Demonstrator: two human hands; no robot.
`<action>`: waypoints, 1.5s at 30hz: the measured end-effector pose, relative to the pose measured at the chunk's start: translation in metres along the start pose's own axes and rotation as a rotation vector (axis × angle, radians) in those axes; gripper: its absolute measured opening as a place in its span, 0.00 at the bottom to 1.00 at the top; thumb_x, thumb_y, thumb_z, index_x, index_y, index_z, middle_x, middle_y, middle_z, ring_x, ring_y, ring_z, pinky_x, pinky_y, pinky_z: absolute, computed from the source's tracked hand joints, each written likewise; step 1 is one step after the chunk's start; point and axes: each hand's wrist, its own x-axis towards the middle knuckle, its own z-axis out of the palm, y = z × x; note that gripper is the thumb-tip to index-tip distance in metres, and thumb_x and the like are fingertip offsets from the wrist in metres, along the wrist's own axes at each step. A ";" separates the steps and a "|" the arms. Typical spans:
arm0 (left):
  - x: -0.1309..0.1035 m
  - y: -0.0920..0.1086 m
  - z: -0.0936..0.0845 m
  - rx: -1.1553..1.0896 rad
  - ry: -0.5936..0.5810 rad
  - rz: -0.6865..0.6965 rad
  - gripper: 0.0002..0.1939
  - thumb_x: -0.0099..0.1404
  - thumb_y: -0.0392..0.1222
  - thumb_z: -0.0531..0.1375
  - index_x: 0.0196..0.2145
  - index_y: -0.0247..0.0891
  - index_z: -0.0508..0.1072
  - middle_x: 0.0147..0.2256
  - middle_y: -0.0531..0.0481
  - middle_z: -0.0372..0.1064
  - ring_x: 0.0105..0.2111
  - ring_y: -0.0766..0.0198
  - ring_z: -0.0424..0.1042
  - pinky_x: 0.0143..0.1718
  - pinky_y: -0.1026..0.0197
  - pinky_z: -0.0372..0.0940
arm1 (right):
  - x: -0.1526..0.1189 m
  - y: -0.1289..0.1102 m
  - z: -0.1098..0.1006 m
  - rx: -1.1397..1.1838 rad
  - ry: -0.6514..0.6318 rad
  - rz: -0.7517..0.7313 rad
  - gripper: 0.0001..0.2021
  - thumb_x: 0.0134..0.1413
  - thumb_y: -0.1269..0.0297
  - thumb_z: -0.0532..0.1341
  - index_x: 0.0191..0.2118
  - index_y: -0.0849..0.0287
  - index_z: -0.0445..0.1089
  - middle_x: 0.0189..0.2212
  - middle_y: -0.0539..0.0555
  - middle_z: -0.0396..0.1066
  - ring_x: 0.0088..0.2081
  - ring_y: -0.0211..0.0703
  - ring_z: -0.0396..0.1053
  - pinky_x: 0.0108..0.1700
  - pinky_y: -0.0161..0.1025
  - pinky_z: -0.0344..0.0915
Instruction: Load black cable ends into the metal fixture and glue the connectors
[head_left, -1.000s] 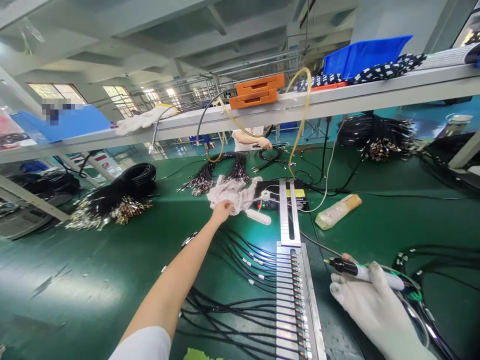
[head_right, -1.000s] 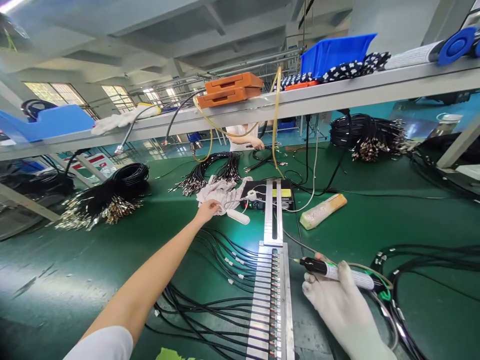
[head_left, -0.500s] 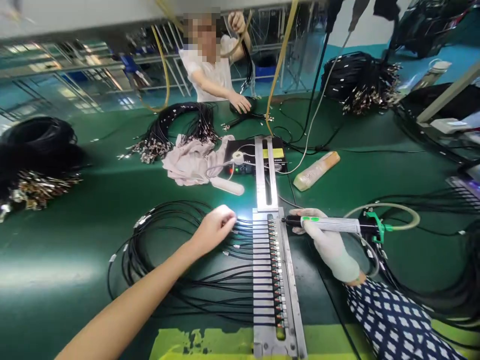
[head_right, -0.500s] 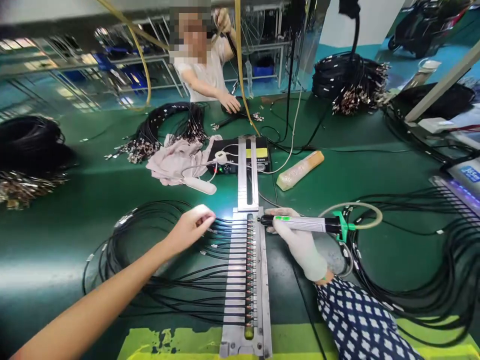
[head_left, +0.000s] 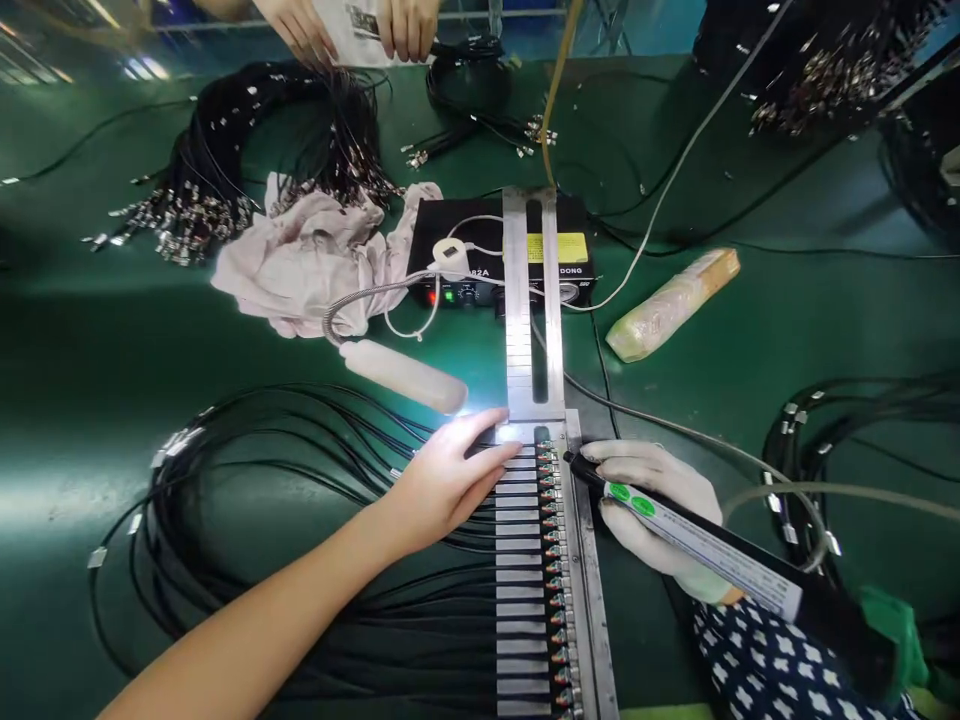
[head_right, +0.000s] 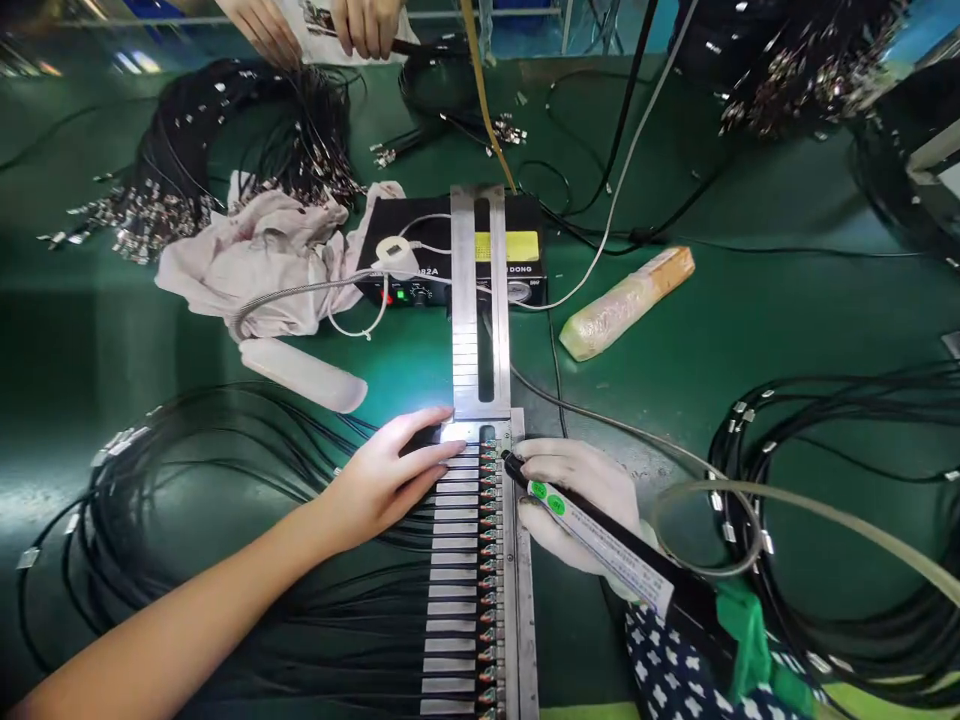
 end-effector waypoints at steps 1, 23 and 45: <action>0.001 0.000 -0.001 0.004 -0.004 0.003 0.18 0.70 0.34 0.55 0.56 0.40 0.69 0.60 0.35 0.61 0.59 0.49 0.64 0.55 0.45 0.67 | 0.000 0.000 0.000 -0.009 -0.009 -0.004 0.11 0.51 0.72 0.66 0.42 0.56 0.73 0.41 0.57 0.79 0.41 0.48 0.78 0.44 0.42 0.76; -0.001 0.000 0.000 -0.011 -0.008 -0.028 0.20 0.69 0.33 0.56 0.57 0.42 0.69 0.60 0.37 0.60 0.59 0.49 0.64 0.57 0.45 0.66 | 0.000 0.001 0.001 -0.046 -0.056 0.014 0.11 0.52 0.69 0.66 0.43 0.55 0.72 0.42 0.57 0.79 0.42 0.48 0.78 0.45 0.43 0.76; 0.002 0.002 -0.006 -0.001 -0.050 -0.006 0.20 0.70 0.32 0.56 0.58 0.41 0.67 0.60 0.36 0.59 0.59 0.50 0.63 0.55 0.46 0.66 | -0.001 0.001 0.000 -0.031 -0.047 0.020 0.11 0.52 0.69 0.66 0.42 0.54 0.73 0.41 0.56 0.79 0.40 0.48 0.78 0.43 0.43 0.77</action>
